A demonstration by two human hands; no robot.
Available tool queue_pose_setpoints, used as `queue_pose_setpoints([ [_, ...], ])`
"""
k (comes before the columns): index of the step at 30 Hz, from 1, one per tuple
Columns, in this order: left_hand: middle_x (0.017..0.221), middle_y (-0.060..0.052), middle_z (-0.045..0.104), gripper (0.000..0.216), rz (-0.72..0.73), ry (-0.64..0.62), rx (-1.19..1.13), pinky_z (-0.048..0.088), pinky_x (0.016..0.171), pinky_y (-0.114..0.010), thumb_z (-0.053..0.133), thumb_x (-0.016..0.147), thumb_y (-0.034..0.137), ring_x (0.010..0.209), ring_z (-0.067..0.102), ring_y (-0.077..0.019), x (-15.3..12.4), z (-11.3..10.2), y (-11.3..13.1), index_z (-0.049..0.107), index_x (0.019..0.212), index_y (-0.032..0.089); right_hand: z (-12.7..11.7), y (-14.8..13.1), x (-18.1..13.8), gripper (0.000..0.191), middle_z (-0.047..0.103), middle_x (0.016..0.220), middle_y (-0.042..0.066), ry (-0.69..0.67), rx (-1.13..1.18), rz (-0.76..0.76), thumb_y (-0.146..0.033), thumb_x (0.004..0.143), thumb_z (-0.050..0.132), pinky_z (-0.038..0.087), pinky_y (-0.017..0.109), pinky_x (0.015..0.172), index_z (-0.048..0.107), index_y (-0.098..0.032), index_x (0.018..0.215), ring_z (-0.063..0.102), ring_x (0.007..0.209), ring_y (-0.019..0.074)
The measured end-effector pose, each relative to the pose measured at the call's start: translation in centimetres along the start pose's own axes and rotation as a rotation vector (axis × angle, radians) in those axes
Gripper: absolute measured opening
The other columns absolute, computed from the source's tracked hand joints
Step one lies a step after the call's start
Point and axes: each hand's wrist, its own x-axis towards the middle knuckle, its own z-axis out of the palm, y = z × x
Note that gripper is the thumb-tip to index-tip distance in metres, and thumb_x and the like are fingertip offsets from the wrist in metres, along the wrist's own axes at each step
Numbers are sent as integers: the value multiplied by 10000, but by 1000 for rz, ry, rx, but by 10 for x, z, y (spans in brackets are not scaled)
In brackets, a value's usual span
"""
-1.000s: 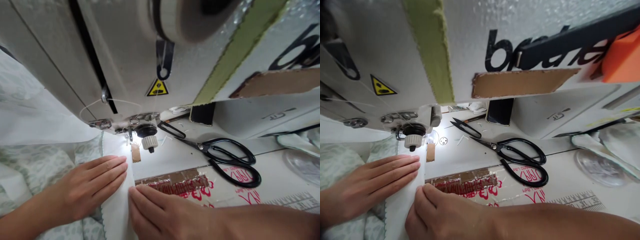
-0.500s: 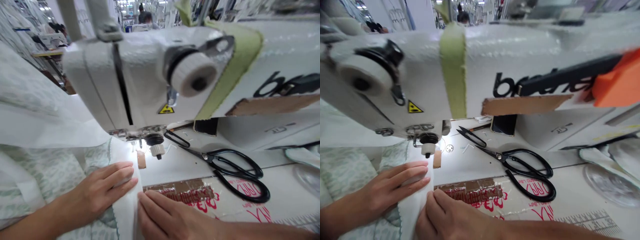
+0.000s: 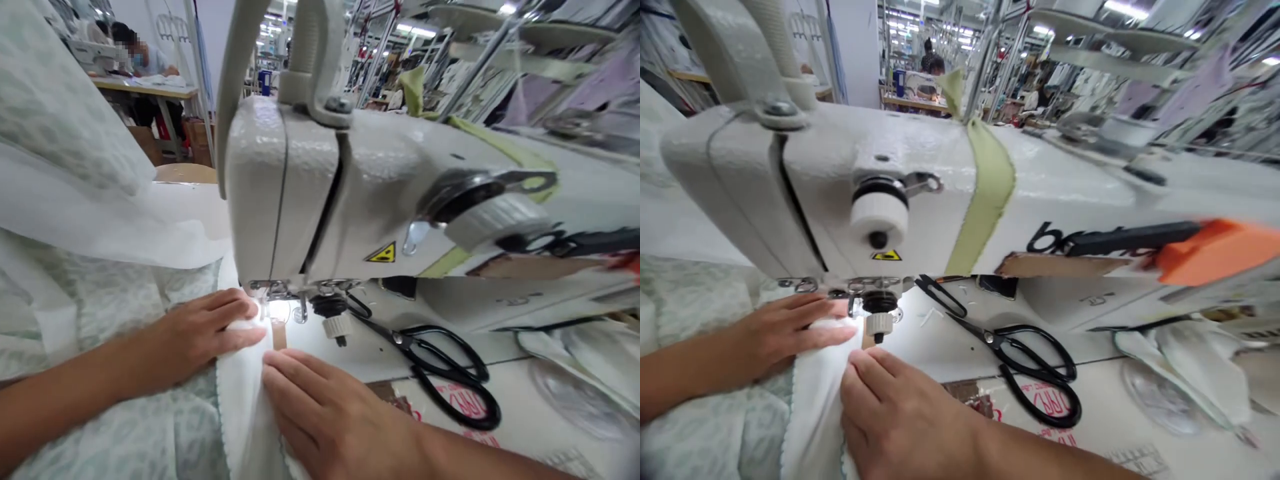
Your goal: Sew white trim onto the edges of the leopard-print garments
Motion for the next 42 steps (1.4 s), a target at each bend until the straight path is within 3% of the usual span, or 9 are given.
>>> queue_pose_setpoints([
  [7,1091,-77,614,303,97,55,148,407,960,-279,336,966,218,971,558,-169,-5,-6,-24,581,1131,151,3,11,3,260,604,1024,179,-88,-53,1,-121,883,389,480,343,688,639,-47,887,535,910,253],
  [10,1150,-124,608,374,174,-17,170,358,1051,-339,366,962,344,1139,506,-221,2,-18,-7,567,1150,90,0,3,0,205,596,936,144,-128,-66,82,-120,841,452,463,332,617,618,-37,928,504,763,213],
  [13,1101,-130,644,317,200,-78,165,392,1044,-367,325,965,183,1164,513,-233,14,-24,22,607,1054,68,-2,-5,-2,261,566,801,83,-226,-61,173,-114,787,499,399,318,471,584,-35,1021,480,670,201],
  [17,972,-102,684,320,35,-35,214,501,929,-289,311,936,53,1012,609,-184,18,-17,54,629,941,83,1,-9,-5,451,591,845,90,-281,-98,207,-139,780,503,370,327,425,467,7,1206,519,658,210],
  [20,1039,-131,658,301,-117,21,196,493,959,-314,327,947,82,1094,570,-203,7,-5,71,622,1001,57,3,-9,-7,571,602,871,93,-293,-95,216,-149,752,530,374,325,428,388,30,1276,542,673,213],
  [24,1215,-166,573,325,-197,-1,216,469,1006,-367,337,944,78,1253,439,-253,-8,8,83,543,1191,29,0,-7,-7,486,603,879,87,-325,-78,223,-144,759,519,385,319,446,454,-7,1220,545,676,203],
  [29,1161,-159,605,283,-148,87,186,492,988,-354,383,926,58,1204,490,-248,-6,10,79,573,1129,13,-1,-5,-6,498,607,877,90,-347,-115,205,-124,738,527,408,314,467,456,-14,1219,538,669,199],
  [34,1012,-187,638,269,-119,182,138,525,939,-332,362,931,57,1113,557,-233,1,6,65,589,1052,-22,4,1,-3,522,639,898,128,-278,-184,173,-76,727,471,460,312,526,430,4,1242,578,719,213],
  [42,1048,-223,606,266,-112,99,18,512,946,-365,349,920,36,1141,528,-257,-4,7,33,561,1058,-46,11,14,3,602,652,1005,163,-248,-246,227,-13,673,397,471,328,545,423,-3,1275,611,837,257],
])
